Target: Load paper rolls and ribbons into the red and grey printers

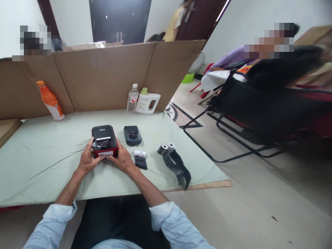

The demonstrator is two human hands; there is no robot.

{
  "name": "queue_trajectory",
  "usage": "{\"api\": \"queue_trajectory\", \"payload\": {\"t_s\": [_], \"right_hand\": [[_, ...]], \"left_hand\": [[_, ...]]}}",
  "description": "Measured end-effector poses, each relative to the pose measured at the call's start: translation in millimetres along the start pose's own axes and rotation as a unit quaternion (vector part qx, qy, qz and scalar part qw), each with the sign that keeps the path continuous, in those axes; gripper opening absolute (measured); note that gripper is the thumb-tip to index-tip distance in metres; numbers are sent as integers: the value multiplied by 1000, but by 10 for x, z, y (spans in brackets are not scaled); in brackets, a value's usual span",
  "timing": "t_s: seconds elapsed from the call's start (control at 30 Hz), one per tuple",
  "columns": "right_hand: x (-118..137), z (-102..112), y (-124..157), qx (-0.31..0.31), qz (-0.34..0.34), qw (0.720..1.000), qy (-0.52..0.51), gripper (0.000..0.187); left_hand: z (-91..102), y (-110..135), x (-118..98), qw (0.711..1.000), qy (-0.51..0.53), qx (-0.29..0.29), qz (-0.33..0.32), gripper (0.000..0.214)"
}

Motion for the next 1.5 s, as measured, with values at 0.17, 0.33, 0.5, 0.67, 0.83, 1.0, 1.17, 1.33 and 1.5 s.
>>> {"api": "queue_trajectory", "payload": {"t_s": [0.17,0.33,0.5,0.67,0.83,1.0,1.17,1.33,1.5], "right_hand": [[22,-1,-5,0,9,1000,2,105],[41,-1,-19,-6,16,1000,9,106],[49,-5,-32,-5,20,1000,18,107],[56,-28,-67,-2,19,999,35,113],[46,-39,-130,13,9,1000,23,119],[46,-28,-155,24,1,999,23,120],[26,-35,-149,21,-2,1000,18,120],[25,-32,-133,14,8,1000,8,119],[30,-10,-100,8,9,1000,5,114]], "left_hand": [[46,-68,-50,1000,-18,14,-2,108],[51,-110,-85,998,-35,-1,-44,101],[55,-117,-59,998,-40,-8,-57,99],[75,-132,-43,997,-27,-22,-67,92],[53,-172,32,996,-22,-43,-70,89],[40,-200,68,995,-22,-52,-79,90],[37,-199,66,996,-23,-49,-72,91],[27,-190,54,996,-20,-48,-72,92],[13,-158,24,997,-16,-40,-68,95]]}}
Point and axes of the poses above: each hand's wrist, its own y-axis away from the middle knuckle, its own z-axis out of the back of the hand, x = y × z, the point moved 5 cm from there along -y, towards the middle knuckle, and after that the axes turned 7 degrees about z, right-handed, at the moved point
